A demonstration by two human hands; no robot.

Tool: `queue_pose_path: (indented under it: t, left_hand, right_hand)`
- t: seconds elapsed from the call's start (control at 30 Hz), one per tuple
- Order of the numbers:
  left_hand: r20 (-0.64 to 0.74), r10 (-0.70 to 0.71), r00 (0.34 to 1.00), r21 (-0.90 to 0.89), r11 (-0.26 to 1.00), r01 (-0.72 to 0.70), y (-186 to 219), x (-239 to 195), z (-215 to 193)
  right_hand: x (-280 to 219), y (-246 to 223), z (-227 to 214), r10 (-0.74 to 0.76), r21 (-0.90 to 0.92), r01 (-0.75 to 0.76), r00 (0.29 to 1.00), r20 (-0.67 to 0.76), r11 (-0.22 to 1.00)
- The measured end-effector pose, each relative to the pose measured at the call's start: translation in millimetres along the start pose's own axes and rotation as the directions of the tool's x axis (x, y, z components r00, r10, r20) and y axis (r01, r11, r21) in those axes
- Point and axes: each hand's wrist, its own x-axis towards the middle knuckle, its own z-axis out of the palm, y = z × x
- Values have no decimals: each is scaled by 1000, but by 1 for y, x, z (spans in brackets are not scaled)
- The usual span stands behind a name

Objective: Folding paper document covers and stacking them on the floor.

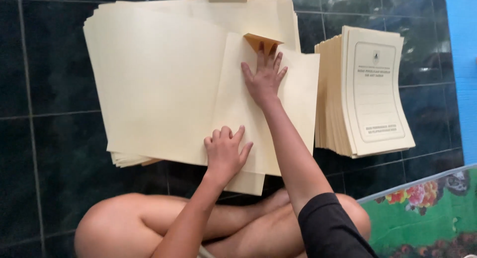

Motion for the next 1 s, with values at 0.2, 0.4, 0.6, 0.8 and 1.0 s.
queue_pose_path:
  t: [0.2,0.4,0.6,0.8,1.0]
  left_hand:
    - [29,-32,999,11,999,32,0,4,3]
    - [64,-59,996,-12,998,60,6,4,-5]
    - [62,-53,997,-24,998,54,3,6,-4]
    - [110,-56,992,-20,998,59,6,2,-13]
    - [98,-43,994,-42,998,48,3,0,-15]
  right_hand:
    - [30,-28,1,144,-101,-128,973,182,987]
    - [37,-20,1,60,-75,-44,972,228,996]
    - [27,-19,-3,177,-135,-166,982,72,977]
    - [19,-27,-11,250,-181,-236,966,65,955]
    - [-15,-4,-6,104,-108,-92,989,108,990]
